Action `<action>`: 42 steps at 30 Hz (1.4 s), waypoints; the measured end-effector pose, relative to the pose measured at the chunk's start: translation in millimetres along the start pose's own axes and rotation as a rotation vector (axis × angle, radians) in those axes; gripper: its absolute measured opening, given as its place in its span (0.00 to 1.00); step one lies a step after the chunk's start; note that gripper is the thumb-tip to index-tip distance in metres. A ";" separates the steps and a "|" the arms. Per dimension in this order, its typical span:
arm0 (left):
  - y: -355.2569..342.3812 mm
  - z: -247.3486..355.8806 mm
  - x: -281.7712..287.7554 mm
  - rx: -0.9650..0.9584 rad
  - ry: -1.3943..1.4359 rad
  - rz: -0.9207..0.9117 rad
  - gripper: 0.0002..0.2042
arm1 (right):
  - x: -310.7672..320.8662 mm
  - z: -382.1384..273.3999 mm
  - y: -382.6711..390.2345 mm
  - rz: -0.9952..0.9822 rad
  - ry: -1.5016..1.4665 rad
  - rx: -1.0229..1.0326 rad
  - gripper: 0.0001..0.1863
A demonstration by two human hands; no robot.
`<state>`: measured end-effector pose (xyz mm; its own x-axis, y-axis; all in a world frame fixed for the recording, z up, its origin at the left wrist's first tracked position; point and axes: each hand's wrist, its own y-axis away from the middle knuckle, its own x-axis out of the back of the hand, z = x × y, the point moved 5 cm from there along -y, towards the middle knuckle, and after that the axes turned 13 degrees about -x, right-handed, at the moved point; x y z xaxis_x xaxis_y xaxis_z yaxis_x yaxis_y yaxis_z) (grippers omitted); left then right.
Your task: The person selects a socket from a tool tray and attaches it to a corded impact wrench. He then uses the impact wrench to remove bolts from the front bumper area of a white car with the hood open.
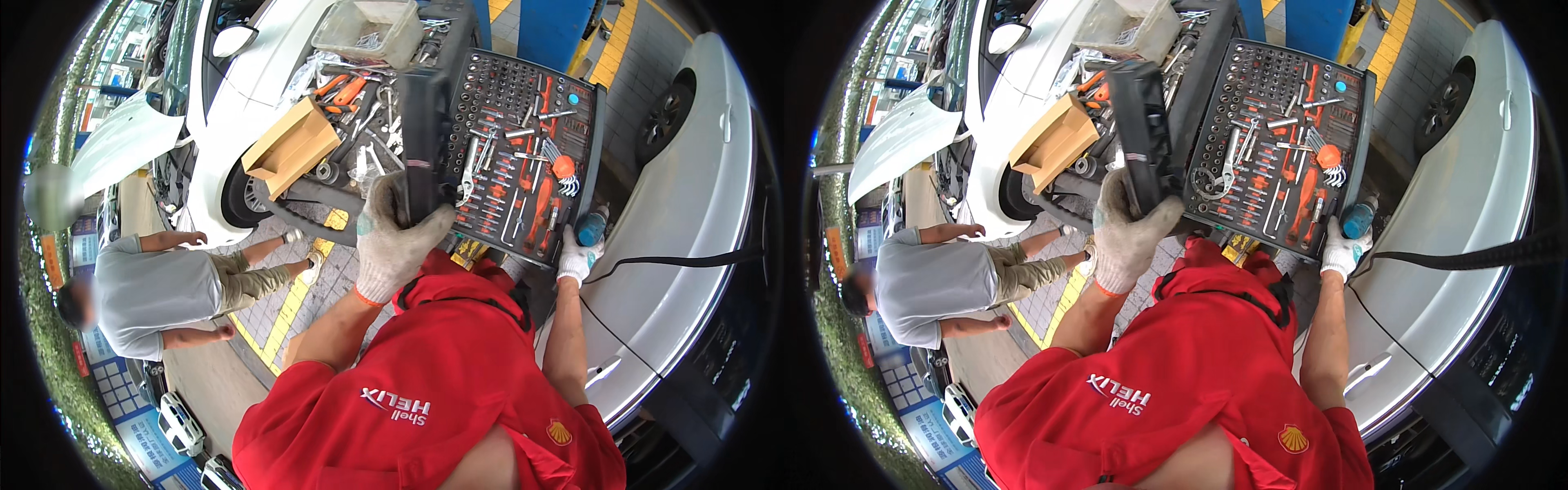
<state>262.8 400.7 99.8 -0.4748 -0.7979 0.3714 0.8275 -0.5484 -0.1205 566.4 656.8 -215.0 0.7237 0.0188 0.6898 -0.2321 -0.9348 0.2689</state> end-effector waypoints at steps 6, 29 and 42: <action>3.8 -0.7 2.7 -0.038 -0.101 0.025 0.29 | -2.1 3.9 -1.3 0.000 -0.023 0.020 0.59; 20.6 -4.8 -0.7 0.261 1.326 -0.323 0.32 | 1.6 -2.1 2.0 0.022 0.027 -0.012 0.61; 27.7 -7.5 -2.8 0.184 1.225 -0.367 0.45 | 2.6 -3.2 3.3 0.009 0.037 0.002 0.60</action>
<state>284.8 385.8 88.5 -0.5641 -0.3707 -0.7378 0.5736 -0.8187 -0.0273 565.5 654.8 -210.2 0.6971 0.0232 0.7166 -0.2372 -0.9357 0.2611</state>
